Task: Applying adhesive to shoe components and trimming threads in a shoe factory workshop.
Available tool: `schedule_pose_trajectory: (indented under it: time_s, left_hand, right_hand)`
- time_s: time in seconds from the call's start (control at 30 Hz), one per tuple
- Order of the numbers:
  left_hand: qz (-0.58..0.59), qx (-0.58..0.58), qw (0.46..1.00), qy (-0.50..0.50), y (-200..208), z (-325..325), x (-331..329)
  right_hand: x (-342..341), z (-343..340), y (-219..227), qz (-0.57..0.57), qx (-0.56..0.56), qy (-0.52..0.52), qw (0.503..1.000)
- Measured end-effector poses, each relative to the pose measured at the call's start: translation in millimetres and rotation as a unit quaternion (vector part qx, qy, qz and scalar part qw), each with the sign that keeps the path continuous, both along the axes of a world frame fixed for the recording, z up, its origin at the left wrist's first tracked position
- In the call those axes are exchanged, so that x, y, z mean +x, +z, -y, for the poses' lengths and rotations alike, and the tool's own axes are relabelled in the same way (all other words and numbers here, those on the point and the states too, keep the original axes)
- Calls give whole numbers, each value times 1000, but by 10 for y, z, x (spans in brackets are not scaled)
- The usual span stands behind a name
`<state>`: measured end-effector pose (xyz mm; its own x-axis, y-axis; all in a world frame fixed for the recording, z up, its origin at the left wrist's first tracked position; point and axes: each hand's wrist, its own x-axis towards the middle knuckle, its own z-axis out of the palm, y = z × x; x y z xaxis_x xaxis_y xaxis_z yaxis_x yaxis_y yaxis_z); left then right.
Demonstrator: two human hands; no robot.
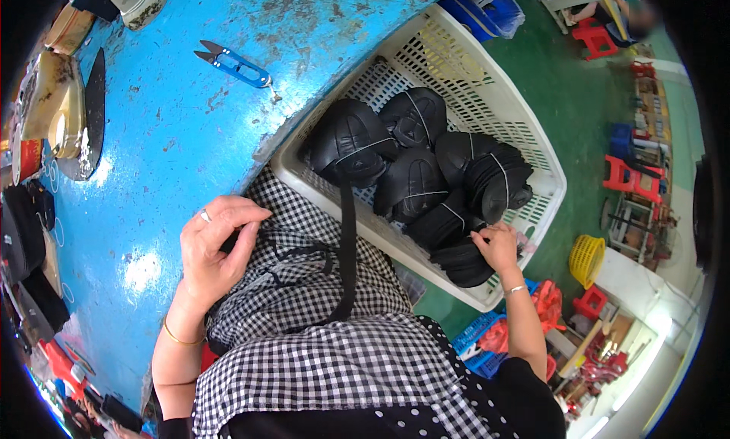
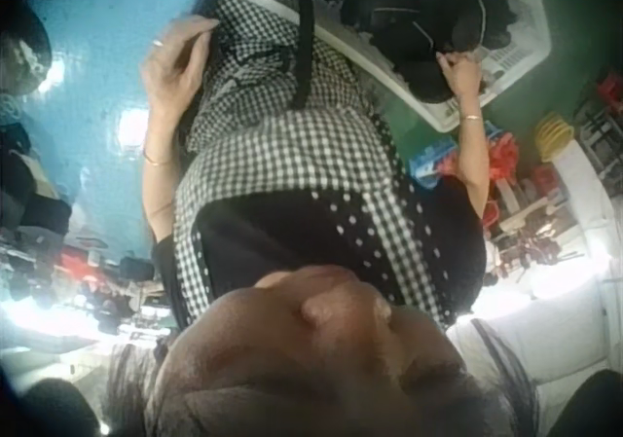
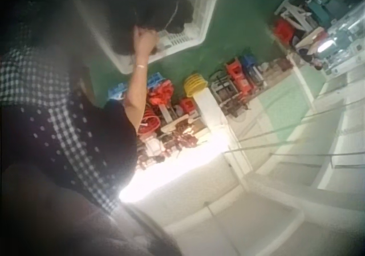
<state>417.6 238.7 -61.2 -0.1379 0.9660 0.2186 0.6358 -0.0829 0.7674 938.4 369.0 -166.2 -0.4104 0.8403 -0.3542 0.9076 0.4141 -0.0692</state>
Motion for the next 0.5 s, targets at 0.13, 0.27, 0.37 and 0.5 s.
schedule_pose_trajectory:
  time_s: [0.13,0.27,0.37,0.5]
  left_hand:
    - [13,30,999,-10,1,1,9]
    - [1,11,1000,-23,18,-19,27]
    - [18,5,1000,-21,40,-32,27]
    - [29,2,999,-25,50,-55,12]
  right_hand:
    - [-200,-19,-60,86,0,35,996]
    - [-536,-261,-344,206,-55,84,973]
    - [-917,-420,-792,-111,-170,-130,971]
    - [-1541,-606,-1445,-366,-360,-369,775]
